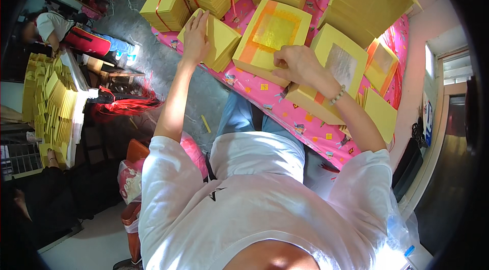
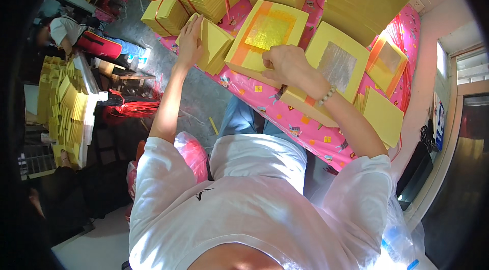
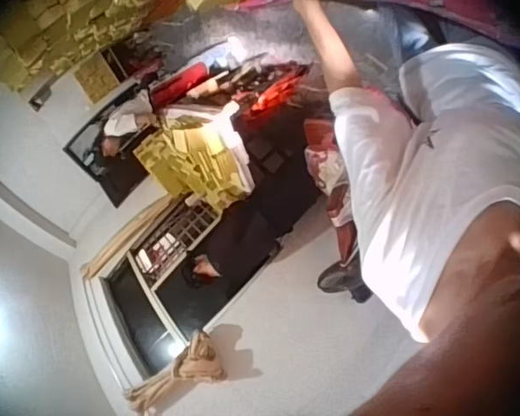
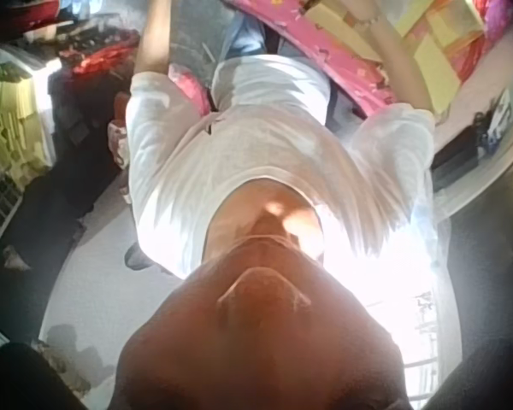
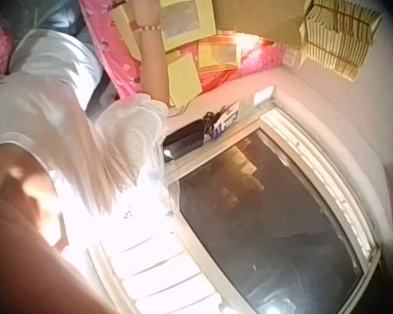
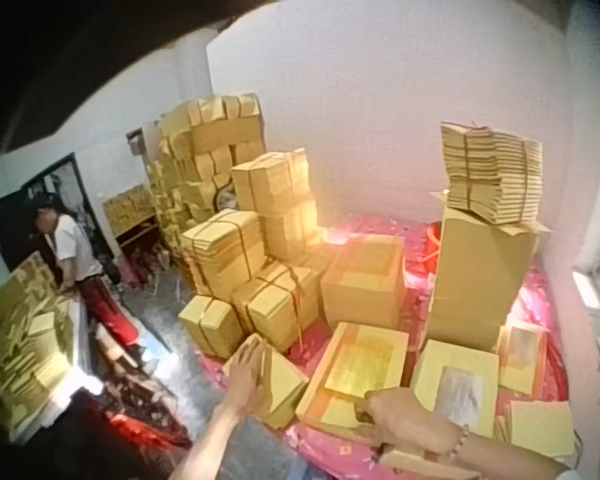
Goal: The person repeatedly picks up yellow paper sheets from a stack on a table, folds them in half, and places them onto a separate pile. The process is continuous and repetitive throughout the clip, with the person handling the paper by hand without tools.
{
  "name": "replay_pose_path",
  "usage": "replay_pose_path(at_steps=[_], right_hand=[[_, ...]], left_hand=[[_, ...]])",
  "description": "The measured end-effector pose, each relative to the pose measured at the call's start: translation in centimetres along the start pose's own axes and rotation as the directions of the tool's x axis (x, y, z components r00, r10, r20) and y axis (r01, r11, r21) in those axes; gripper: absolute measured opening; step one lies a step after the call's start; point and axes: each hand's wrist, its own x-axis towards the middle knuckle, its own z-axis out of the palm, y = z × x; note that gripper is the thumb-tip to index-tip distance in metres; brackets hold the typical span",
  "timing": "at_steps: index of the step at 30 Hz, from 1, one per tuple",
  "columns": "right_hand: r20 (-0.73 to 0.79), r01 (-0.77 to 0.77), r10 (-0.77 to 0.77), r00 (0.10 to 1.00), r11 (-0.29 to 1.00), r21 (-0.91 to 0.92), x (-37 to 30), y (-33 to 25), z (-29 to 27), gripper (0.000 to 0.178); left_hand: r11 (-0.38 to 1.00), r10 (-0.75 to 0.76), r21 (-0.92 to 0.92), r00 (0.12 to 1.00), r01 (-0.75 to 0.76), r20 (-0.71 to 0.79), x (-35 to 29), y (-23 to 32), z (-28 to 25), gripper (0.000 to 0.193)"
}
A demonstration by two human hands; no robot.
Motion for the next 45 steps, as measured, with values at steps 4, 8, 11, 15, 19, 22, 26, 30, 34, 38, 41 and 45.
replay_pose_path(at_steps=[4,8,11,15,19,22,26,30,34,38,41,45], right_hand=[[-0.027,-0.063,0.067,0.997,0.992,0.113,-0.3,0.2,-0.3,0.018],[-0.064,-0.079,0.092,0.994,0.981,0.176,-0.4,0.8,0.1,0.019],[-0.049,-0.114,0.129,0.990,0.966,0.233,-0.3,1.0,0.0,0.020],[-0.058,-0.135,0.159,0.986,0.945,0.299,-0.3,1.5,0.4,0.019],[-0.041,-0.158,0.182,0.982,0.927,0.340,-0.3,1.4,0.3,0.021],[-0.044,-0.159,0.182,0.982,0.936,0.315,-0.2,1.5,0.5,0.020],[-0.045,-0.157,0.180,0.983,0.938,0.308,-0.3,1.5,0.4,0.021],[-0.097,-0.107,0.142,0.985,0.949,0.296,-0.4,1.4,0.2,0.021],[-0.226,-0.039,0.083,0.971,0.981,0.189,-1.2,-0.1,-0.8,0.021],[-0.311,-0.036,0.087,0.946,0.985,0.168,-2.1,-1.0,-2.3,0.025],[-0.502,0.032,0.100,0.859,0.968,0.248,-2.9,-1.0,-3.1,0.040],[-0.604,0.002,0.320,0.730,0.882,0.470,-3.1,0.6,-2.6,0.073]], left_hand=[[1.000,0.025,0.005,0.998,-0.025,-0.062,-0.6,1.0,-0.8,0.066],[0.991,0.015,-0.128,0.996,-0.026,-0.087,-1.6,3.4,-2.1,0.054],[0.958,0.058,-0.281,0.998,-0.062,-0.024,-2.7,5.7,-3.4,0.046],[0.928,0.160,-0.355,0.983,-0.117,0.095,-3.6,7.9,-3.3,0.042],[0.936,0.204,-0.322,0.963,-0.140,0.174,-3.7,8.6,-2.9,0.044],[0.944,0.198,-0.304,0.958,-0.129,0.208,-3.6,8.6,-2.5,0.046],[0.942,0.185,-0.318,0.957,-0.109,0.222,-3.5,9.0,-2.5,0.046],[0.945,0.271,-0.229,0.952,-0.234,0.145,-3.5,10.2,-2.3,0.042],[0.923,0.370,-0.149,0.923,-0.354,0.104,-2.5,12.2,-1.5,0.036],[0.929,0.366,-0.105,0.921,-0.354,0.133,-1.4,12.6,-0.1,0.033],[0.937,0.244,-0.276,0.967,-0.215,0.074,-1.0,13.4,-1.1,0.028],[0.770,-0.003,-0.638,1.000,0.018,0.024,-1.0,13.3,-1.0,0.025]])
